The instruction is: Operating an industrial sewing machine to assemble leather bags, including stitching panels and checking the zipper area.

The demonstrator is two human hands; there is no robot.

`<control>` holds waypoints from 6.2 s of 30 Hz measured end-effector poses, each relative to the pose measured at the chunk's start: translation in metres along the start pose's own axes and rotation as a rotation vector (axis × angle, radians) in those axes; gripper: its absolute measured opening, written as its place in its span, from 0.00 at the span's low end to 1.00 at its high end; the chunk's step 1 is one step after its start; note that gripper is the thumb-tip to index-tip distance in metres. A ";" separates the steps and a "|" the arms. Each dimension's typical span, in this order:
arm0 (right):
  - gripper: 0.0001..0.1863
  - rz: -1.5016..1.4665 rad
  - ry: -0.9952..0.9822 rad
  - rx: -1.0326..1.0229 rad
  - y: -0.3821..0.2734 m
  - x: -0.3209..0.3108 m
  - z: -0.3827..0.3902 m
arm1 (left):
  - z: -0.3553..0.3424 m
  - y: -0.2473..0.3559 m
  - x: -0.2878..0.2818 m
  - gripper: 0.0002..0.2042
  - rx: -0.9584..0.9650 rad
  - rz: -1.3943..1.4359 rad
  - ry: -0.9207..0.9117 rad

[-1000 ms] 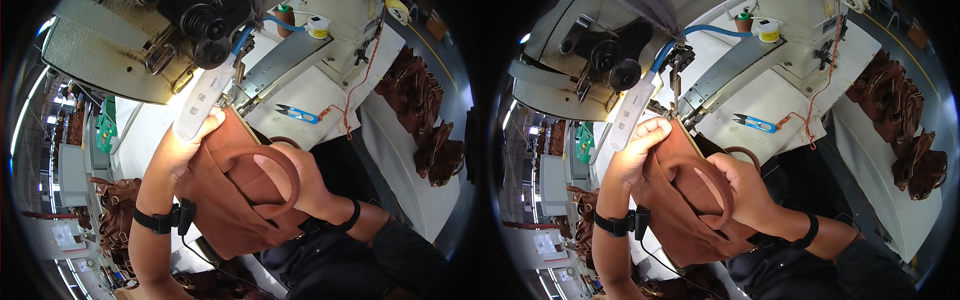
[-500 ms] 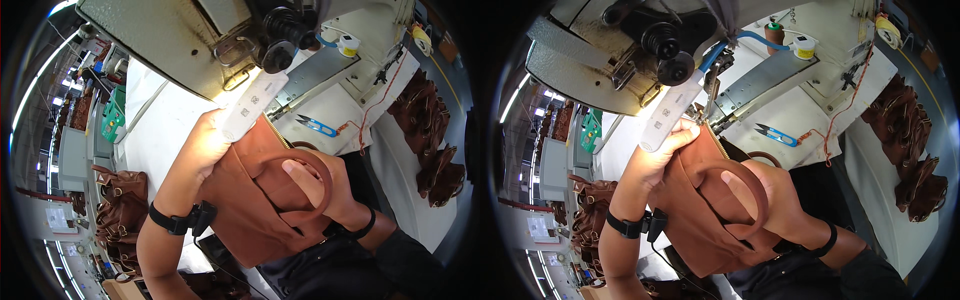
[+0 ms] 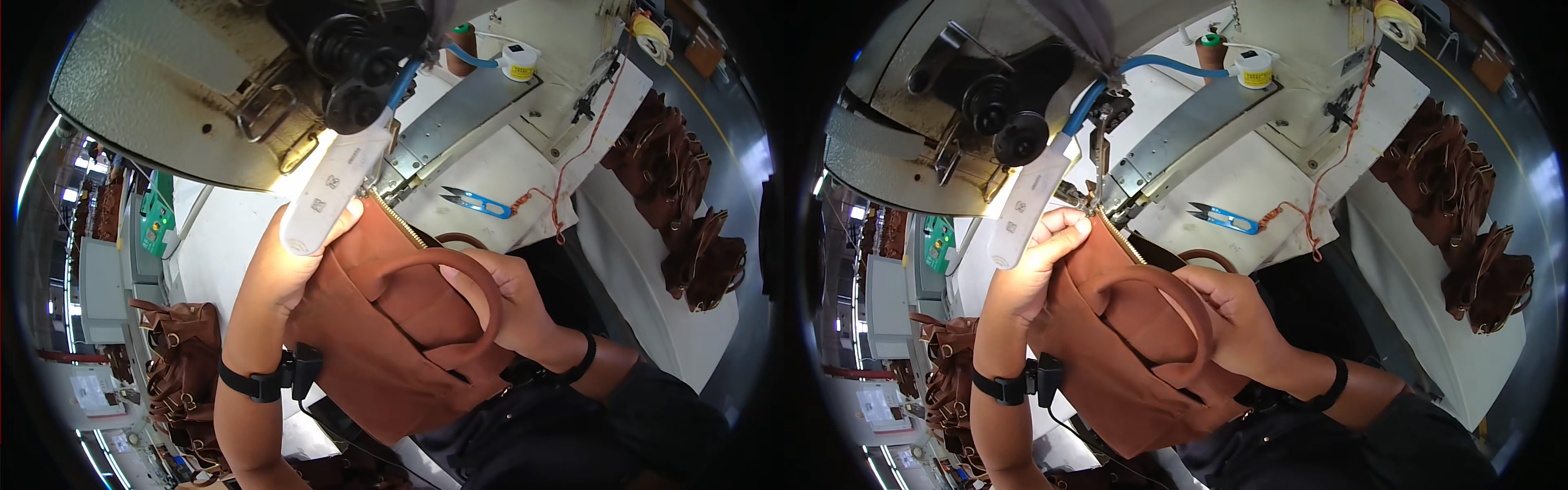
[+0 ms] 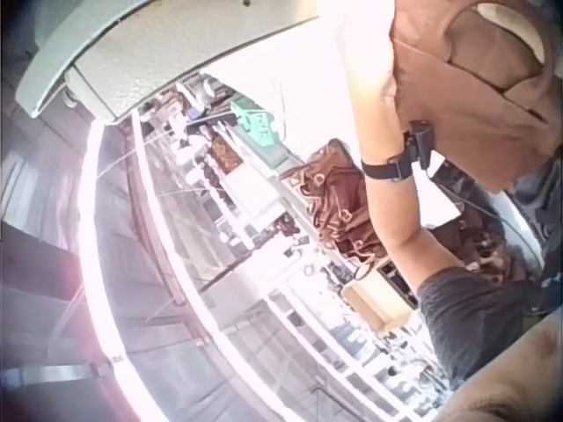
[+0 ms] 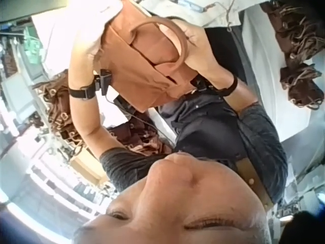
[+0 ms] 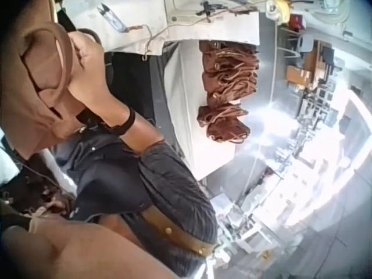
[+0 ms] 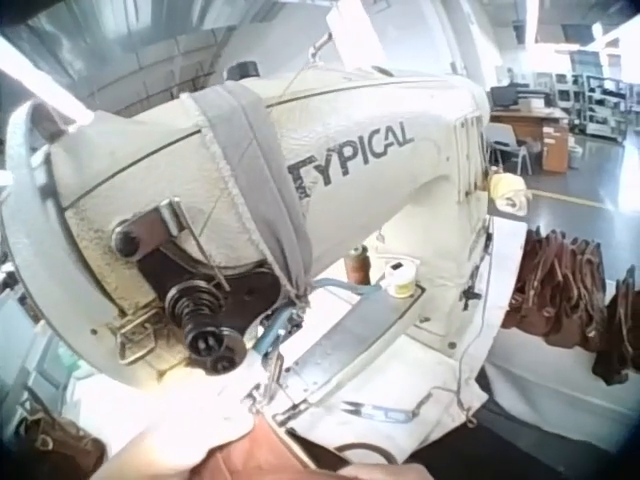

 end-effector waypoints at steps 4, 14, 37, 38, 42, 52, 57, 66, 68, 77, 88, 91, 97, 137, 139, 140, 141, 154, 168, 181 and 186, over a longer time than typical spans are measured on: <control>0.11 0.077 -0.067 0.012 -0.010 0.004 0.001 | -0.004 -0.005 -0.002 0.19 -0.018 0.003 0.040; 0.13 0.102 -0.068 0.080 -0.006 0.000 0.007 | -0.006 -0.012 -0.008 0.09 -0.029 0.058 0.054; 0.11 0.002 -0.070 0.100 -0.001 -0.001 0.001 | -0.007 -0.019 -0.010 0.11 -0.047 0.073 0.024; 0.11 0.050 -0.054 0.080 -0.003 -0.002 0.001 | -0.008 -0.020 -0.011 0.12 -0.045 0.071 0.022; 0.11 0.092 -0.029 0.053 -0.004 -0.002 0.001 | -0.008 -0.015 -0.009 0.12 -0.022 0.045 0.032; 0.11 0.132 -0.017 -0.013 -0.006 0.000 0.005 | -0.009 -0.018 -0.009 0.12 -0.030 0.065 0.019; 0.11 0.149 -0.033 -0.003 -0.006 0.000 0.006 | -0.008 -0.020 -0.011 0.10 -0.011 0.056 0.045; 0.14 0.170 -0.046 0.079 -0.011 0.000 0.004 | -0.005 -0.014 -0.005 0.11 -0.025 0.073 0.042; 0.14 0.191 -0.050 0.088 -0.010 -0.002 0.004 | -0.004 -0.013 -0.004 0.13 -0.029 0.084 0.045; 0.11 -0.007 -0.071 0.139 -0.012 0.002 0.004 | -0.002 0.000 0.006 0.22 -0.036 0.151 -0.010; 0.09 0.062 -0.073 0.058 -0.014 0.002 0.000 | 0.002 0.009 0.010 0.06 0.028 0.110 0.088; 0.09 0.023 -0.035 0.046 -0.013 0.003 -0.008 | 0.001 0.010 0.008 0.14 0.037 0.018 0.049; 0.09 0.099 -0.074 0.022 -0.016 0.003 -0.016 | 0.003 0.014 0.002 0.14 0.026 -0.041 0.099; 0.08 0.105 0.069 -0.054 -0.012 0.014 -0.061 | -0.036 0.013 -0.043 0.17 -0.040 -0.029 0.162; 0.08 0.133 0.052 -0.094 -0.012 0.013 -0.062 | -0.037 0.019 -0.042 0.17 -0.007 0.015 0.135; 0.08 0.138 0.050 -0.083 -0.007 0.012 -0.062 | -0.036 0.021 -0.041 0.17 0.025 0.052 0.115; 0.08 0.136 0.061 -0.071 -0.003 0.010 -0.062 | -0.033 0.019 -0.040 0.17 0.021 0.043 0.107; 0.09 0.186 0.085 -0.005 -0.001 0.008 -0.066 | -0.047 0.013 -0.045 0.19 0.038 -0.026 0.030; 0.07 0.236 0.028 -0.049 0.011 0.000 -0.080 | -0.021 0.033 -0.041 0.16 0.091 -0.623 0.059; 0.19 0.305 0.000 -0.001 0.003 0.005 -0.065 | 0.063 0.026 0.054 0.24 0.532 -0.857 0.331; 0.20 0.267 -0.089 -0.067 0.017 -0.005 -0.050 | 0.060 0.029 0.040 0.19 0.358 -0.485 0.293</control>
Point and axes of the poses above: each hand's wrist, its own z-axis away from the middle knuckle, its own x-axis out of the palm, y = z × x, the point moved 6 cm from there along -z, towards the middle knuckle, and after that the axes turned 10 degrees about -y, right-handed, at the moved point
